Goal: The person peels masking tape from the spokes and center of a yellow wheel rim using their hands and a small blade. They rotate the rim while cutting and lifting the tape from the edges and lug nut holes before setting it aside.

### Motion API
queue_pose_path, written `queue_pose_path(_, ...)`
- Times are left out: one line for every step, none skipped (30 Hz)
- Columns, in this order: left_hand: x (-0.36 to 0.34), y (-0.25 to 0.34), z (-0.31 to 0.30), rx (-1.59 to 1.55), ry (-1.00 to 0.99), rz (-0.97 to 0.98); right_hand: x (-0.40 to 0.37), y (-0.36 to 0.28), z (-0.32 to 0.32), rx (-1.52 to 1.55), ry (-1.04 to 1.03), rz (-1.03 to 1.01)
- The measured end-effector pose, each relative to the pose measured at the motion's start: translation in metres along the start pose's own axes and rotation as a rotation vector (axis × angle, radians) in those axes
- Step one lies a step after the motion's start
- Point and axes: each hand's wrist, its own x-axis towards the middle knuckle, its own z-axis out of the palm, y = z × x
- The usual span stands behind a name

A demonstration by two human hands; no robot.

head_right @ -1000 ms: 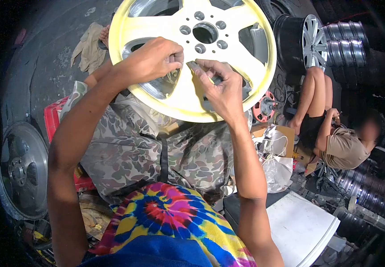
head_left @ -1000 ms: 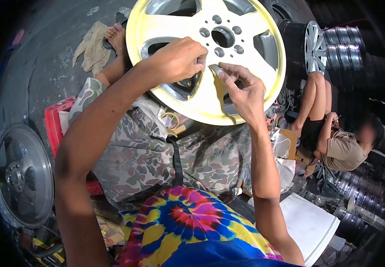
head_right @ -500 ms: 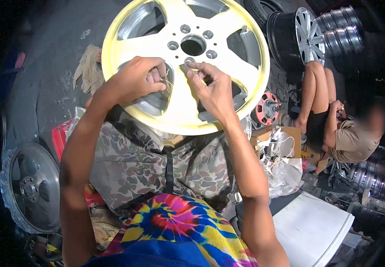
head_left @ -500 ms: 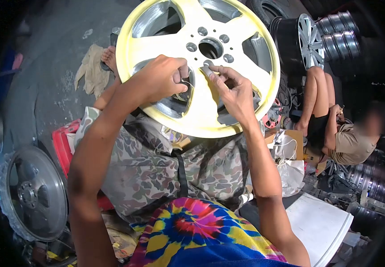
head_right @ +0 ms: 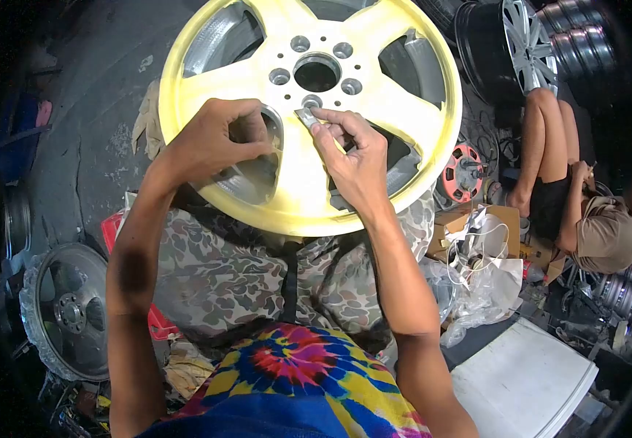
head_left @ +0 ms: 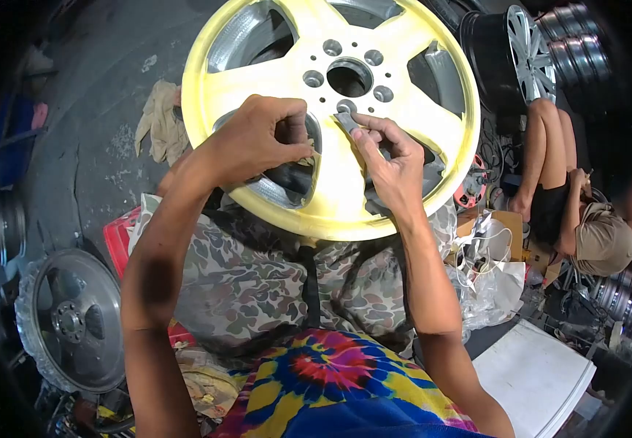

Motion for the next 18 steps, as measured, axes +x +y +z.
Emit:
queue_pose_path(-0.001,-0.002,-0.001,-0.010,0.003,-0.017,0.000,0.000,0.000,0.000,-0.002,0.001)
queue_pose_path(-0.002,-0.005,-0.003,-0.012,0.003,-0.019,-0.001,0.001,0.000,-0.005,0.004,-0.004)
queue_pose_path(-0.004,-0.011,-0.005,-0.064,0.011,-0.045,-0.001,0.001,0.000,-0.011,0.011,-0.011)
queue_pose_path(-0.007,-0.015,-0.008,-0.116,0.018,-0.070,-0.001,0.002,0.000,-0.011,0.013,-0.010)
queue_pose_path(-0.009,-0.017,-0.010,-0.115,0.013,-0.068,-0.001,0.002,-0.001,-0.015,0.014,-0.016)
queue_pose_path(-0.014,-0.018,-0.011,-0.164,0.058,-0.066,-0.001,0.003,-0.001,-0.019,0.017,-0.020)
queue_pose_path(-0.017,-0.022,-0.013,-0.215,0.104,-0.066,-0.001,0.003,-0.001,-0.020,0.022,-0.016)
queue_pose_path(-0.018,-0.021,-0.017,-0.299,0.190,-0.052,-0.001,0.003,0.001,-0.017,0.042,-0.058)
queue_pose_path(-0.019,-0.019,-0.020,-0.301,0.190,-0.053,0.000,0.002,0.003,-0.014,0.059,-0.101)
queue_pose_path(-0.021,-0.015,-0.026,-0.429,0.279,-0.163,-0.001,0.003,0.001,-0.016,0.055,-0.102)
queue_pose_path(-0.021,-0.009,-0.029,-0.559,0.372,-0.274,-0.002,0.003,-0.001,-0.089,0.037,-0.109)
queue_pose_path(-0.018,-0.011,-0.023,-0.604,0.359,-0.273,-0.003,0.003,-0.002,-0.163,0.016,-0.120)
queue_pose_path(-0.016,-0.013,-0.012,-0.611,0.373,-0.273,-0.004,0.003,0.000,-0.167,0.003,-0.127)
queue_pose_path(-0.014,-0.014,0.001,-0.703,0.330,-0.263,-0.005,0.004,0.001,-0.045,0.030,-0.066)
queue_pose_path(-0.013,-0.014,0.010,-0.794,0.282,-0.249,-0.005,0.004,0.002,0.075,0.059,-0.002)
queue_pose_path(-0.013,-0.013,0.014,-0.863,0.271,-0.255,-0.004,0.003,0.002,0.102,0.080,-0.015)
queue_pose_path(-0.013,-0.015,0.017,-0.870,0.271,-0.252,-0.004,0.002,0.002,0.095,0.079,-0.016)
queue_pose_path(-0.013,-0.018,0.019,-0.843,0.289,-0.253,-0.006,0.001,0.002,0.097,0.124,-0.075)
